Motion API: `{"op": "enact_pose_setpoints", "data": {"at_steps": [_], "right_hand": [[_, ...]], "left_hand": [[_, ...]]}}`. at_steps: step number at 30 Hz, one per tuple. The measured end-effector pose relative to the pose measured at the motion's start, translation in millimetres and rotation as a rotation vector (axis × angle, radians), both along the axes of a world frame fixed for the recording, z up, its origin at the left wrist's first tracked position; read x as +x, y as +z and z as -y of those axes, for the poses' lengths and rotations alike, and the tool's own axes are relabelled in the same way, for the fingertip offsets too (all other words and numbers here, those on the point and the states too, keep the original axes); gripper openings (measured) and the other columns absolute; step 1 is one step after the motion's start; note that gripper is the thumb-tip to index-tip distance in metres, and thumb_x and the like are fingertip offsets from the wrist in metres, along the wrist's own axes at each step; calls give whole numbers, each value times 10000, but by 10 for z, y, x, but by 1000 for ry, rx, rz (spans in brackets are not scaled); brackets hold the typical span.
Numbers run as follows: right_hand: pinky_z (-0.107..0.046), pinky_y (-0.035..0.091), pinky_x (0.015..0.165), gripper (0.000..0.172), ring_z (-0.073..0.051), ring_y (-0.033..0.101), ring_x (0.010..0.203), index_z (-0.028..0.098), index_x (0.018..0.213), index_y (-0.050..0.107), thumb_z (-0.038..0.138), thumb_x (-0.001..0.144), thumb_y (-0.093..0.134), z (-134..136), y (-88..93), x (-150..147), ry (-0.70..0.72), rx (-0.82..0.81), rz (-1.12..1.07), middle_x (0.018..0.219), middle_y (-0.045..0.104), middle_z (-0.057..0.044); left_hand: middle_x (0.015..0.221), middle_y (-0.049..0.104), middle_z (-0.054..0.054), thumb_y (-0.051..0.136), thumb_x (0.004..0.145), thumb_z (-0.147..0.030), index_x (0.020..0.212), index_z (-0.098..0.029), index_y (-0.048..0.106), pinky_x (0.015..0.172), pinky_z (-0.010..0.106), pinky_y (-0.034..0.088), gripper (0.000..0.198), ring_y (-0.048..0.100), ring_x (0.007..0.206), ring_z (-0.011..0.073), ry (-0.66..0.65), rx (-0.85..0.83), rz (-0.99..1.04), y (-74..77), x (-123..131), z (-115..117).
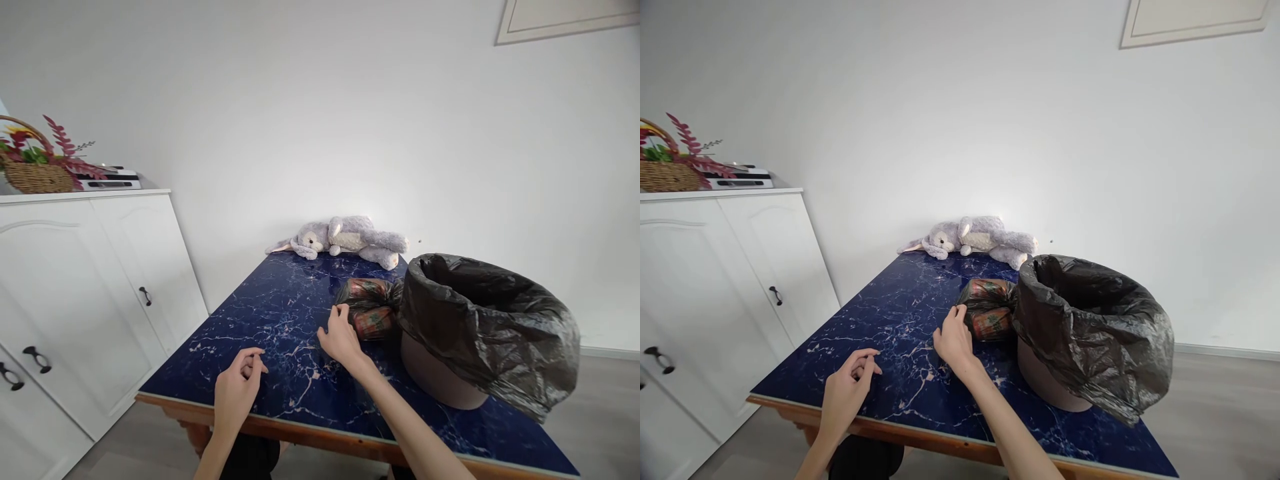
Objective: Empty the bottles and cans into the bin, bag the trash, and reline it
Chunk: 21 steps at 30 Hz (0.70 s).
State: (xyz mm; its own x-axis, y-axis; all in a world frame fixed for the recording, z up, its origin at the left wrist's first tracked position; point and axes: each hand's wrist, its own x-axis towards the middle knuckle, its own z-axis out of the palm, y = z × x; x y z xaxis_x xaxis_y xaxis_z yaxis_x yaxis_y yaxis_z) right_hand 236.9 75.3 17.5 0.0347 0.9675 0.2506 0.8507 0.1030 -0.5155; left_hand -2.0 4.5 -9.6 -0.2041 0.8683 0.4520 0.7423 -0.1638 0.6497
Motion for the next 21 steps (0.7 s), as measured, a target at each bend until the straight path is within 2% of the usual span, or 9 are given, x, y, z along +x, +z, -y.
{"op": "enact_pose_setpoints", "data": {"at_steps": [3,6,9,11,12,14,16,18,21], "right_hand": [[-390,573,717,446,-250,764,767,122,1350,534,282,941,604,62,47,-133,75,36,-43,1427,460,-229],[-370,591,714,562,-227,758,815,182,1498,444,356,979,572,137,106,-47,144,107,-87,1518,387,-219],[-416,604,842,552,-306,706,1117,198,1545,411,396,1032,463,189,144,255,112,309,-121,1571,333,-223],[-517,532,1036,540,-386,576,1329,155,1521,451,409,1045,429,198,131,488,5,427,-74,1574,344,-243],[-567,466,1112,560,-425,501,1402,126,1518,459,425,1045,432,195,109,587,-56,436,-34,1579,345,-261],[-623,382,1170,647,-485,404,1470,61,1542,435,471,1042,450,183,35,721,-149,353,14,1598,326,-306],[-624,396,1156,726,-509,394,1476,22,1574,394,516,1044,441,176,-64,753,-177,209,-2,1608,316,-332],[-602,421,1149,747,-499,394,1486,19,1585,388,545,1054,403,192,-158,696,-153,120,-47,1614,326,-324],[-554,448,1154,721,-440,413,1498,76,1585,414,575,1070,345,276,-245,529,-35,108,-138,1647,322,-265]], "left_hand": [[753,791,-14,504,962,-522,1029,-272,699,583,272,484,324,692,591,197,-2,2,9,-1,-4,-5],[758,791,-12,509,965,-528,1034,-271,695,597,273,493,325,693,597,197,-14,-5,26,-8,-10,-4],[762,791,-13,505,974,-537,1051,-272,693,589,272,491,334,686,586,195,-25,-7,34,-21,-12,2],[764,791,-18,501,977,-535,1060,-277,694,594,269,490,332,693,600,195,-16,4,22,-32,-10,2],[763,791,-22,500,977,-533,1062,-280,695,594,266,489,330,695,603,193,-10,10,14,-37,-9,-1],[762,791,-28,500,978,-534,1067,-282,694,589,262,485,330,696,604,189,-9,17,3,-45,-8,-9],[760,791,-29,500,978,-534,1066,-281,693,594,261,486,330,697,605,187,-13,20,-3,-48,-7,-15],[758,792,-28,499,979,-528,1065,-278,693,606,262,490,328,699,612,188,-9,19,-6,-46,-6,-18],[763,795,-27,500,979,-519,1059,-278,696,618,263,490,321,704,625,190,2,13,-7,-36,2,-14]]}}
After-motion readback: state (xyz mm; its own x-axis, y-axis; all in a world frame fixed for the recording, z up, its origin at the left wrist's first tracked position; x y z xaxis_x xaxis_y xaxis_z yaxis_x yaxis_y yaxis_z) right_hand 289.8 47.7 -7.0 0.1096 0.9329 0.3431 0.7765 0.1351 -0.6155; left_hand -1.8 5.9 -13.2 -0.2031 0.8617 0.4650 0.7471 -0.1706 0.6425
